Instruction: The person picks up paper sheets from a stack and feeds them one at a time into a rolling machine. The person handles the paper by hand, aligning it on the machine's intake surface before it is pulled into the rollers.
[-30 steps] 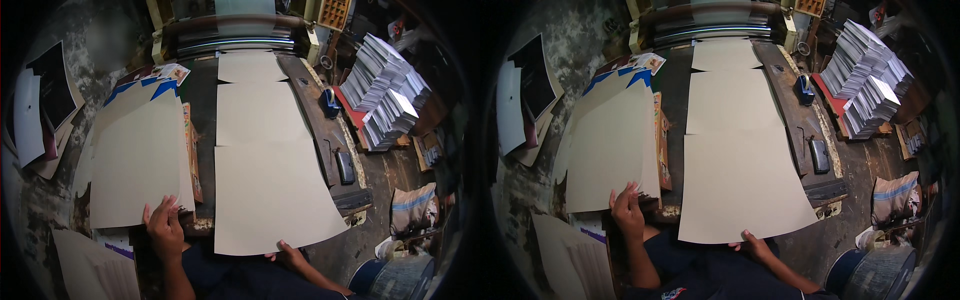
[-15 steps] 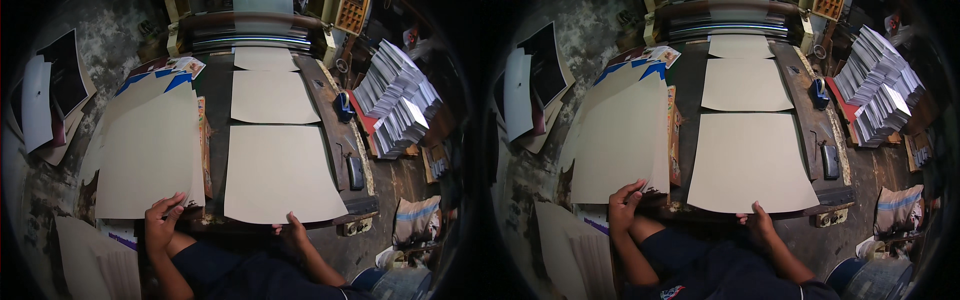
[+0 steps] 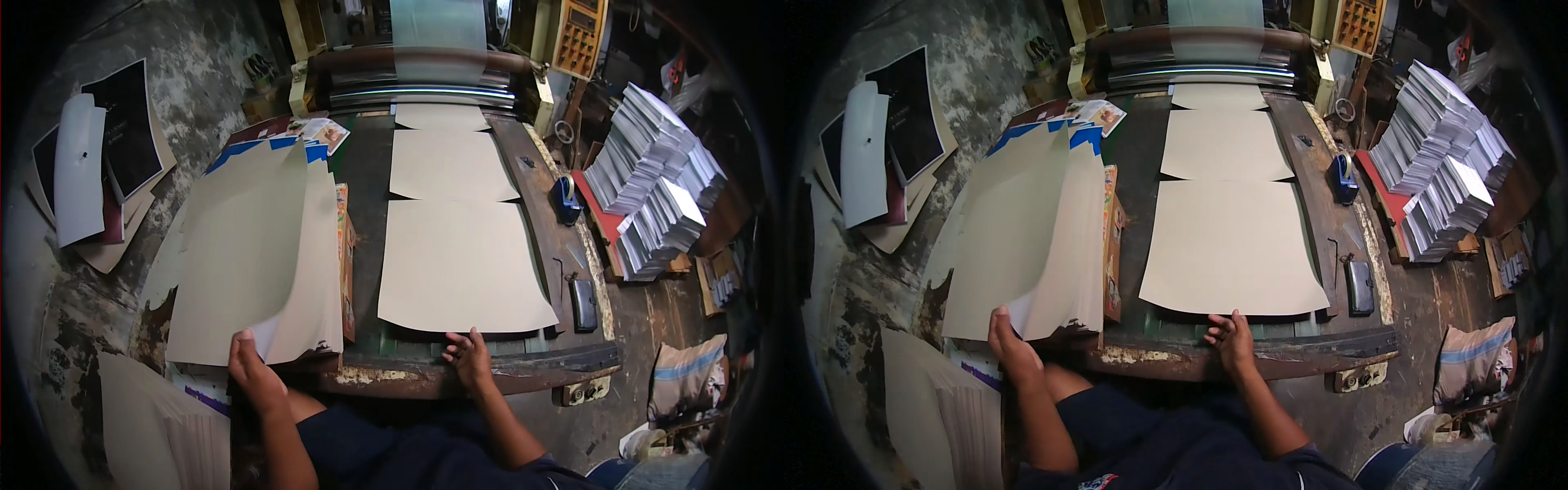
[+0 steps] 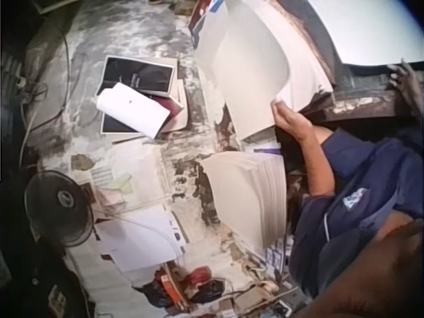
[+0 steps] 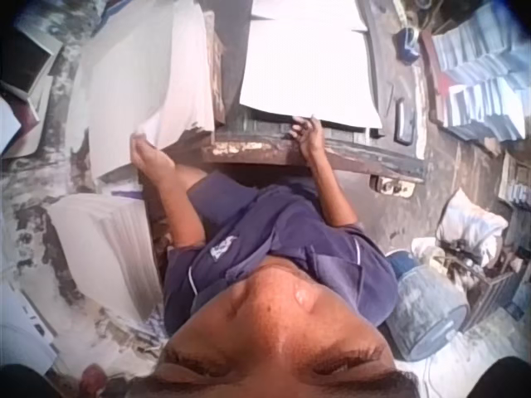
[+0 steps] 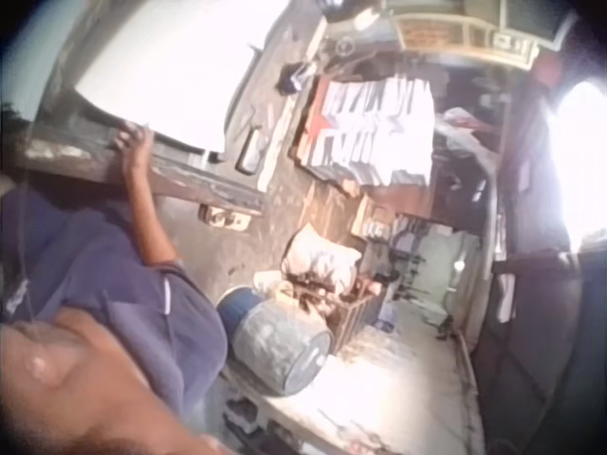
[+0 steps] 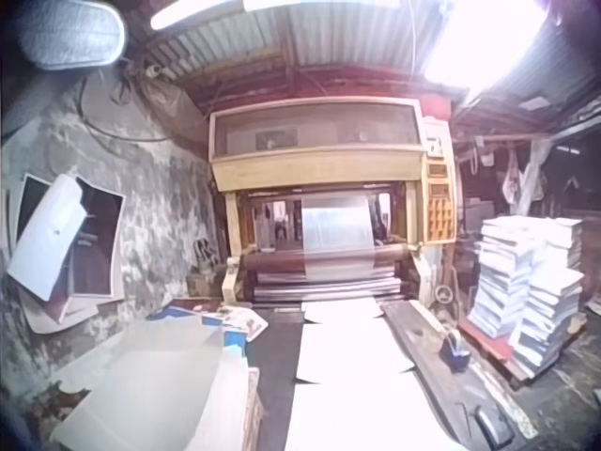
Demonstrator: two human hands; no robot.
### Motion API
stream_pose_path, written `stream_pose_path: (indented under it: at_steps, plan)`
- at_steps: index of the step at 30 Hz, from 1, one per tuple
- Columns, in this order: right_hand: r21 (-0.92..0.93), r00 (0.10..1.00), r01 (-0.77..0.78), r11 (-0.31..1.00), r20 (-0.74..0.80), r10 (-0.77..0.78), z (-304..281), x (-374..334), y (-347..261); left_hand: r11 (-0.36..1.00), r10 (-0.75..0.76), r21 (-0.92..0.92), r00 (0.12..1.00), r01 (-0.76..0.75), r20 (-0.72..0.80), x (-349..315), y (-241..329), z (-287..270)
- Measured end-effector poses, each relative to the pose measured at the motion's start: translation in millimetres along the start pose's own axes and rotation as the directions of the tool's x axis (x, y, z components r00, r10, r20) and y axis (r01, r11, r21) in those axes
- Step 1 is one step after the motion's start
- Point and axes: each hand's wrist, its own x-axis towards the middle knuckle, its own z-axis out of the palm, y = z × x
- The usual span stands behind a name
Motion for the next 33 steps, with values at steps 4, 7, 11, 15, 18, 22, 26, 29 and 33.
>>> stream_pose_path:
  at_steps: [4, 7, 11, 15, 18, 22, 26, 29, 33]
  plan:
    - [0.027, 0.996, -0.039, 0.999, -0.074, 0.041, 25.8, -17.4, -10.3, 0.908, 0.269, 0.229, 0.908, -0.35, 0.322, -19.9, 11.9, 4.2]
    - [-0.032, 0.984, -0.051, 0.998, 0.17, 0.055, 54.9, -45.0, -40.6, 0.872, 0.314, 0.15, 0.768, -0.465, 0.558, -29.4, 41.1, 13.6]
    - [-0.042, 0.856, -0.014, 0.999, 0.516, 0.034, 65.8, -67.1, -66.4, 0.871, 0.327, -0.019, 0.551, -0.49, 0.768, -34.7, 53.3, 18.1]
    - [-0.196, 0.933, -0.054, 0.979, 0.34, 0.119, 60.4, -87.6, -68.7, 0.823, 0.275, -0.005, 0.391, -0.568, 0.878, -38.0, 58.1, 16.6]
    - [-0.268, 0.974, -0.086, 0.96, 0.18, 0.137, 54.0, -97.0, -62.4, 0.773, 0.222, 0.127, 0.453, -0.621, 0.864, -24.3, 49.0, 10.3]
    - [-0.241, 0.948, -0.205, 0.949, 0.191, 0.253, -16.5, -93.2, -18.2, 0.777, 0.158, 0.268, 0.589, -0.569, 0.793, 4.3, 31.1, -4.3]
    - [-0.369, 0.942, -0.252, 0.895, 0.119, 0.314, -35.9, -118.0, 4.6, 0.846, 0.081, 0.31, 0.68, -0.433, 0.729, 11.5, 10.5, -16.8]
    - [-0.344, 0.921, -0.338, 0.876, 0.073, 0.384, -27.4, -142.4, 5.5, 0.897, 0.016, 0.312, 0.729, -0.313, 0.684, 12.9, 6.9, -19.8]
    - [-0.316, 0.922, -0.313, 0.896, 0.126, 0.367, -17.6, -156.4, 3.2, 0.923, -0.023, 0.293, 0.725, -0.249, 0.688, 16.9, 2.4, -20.4]
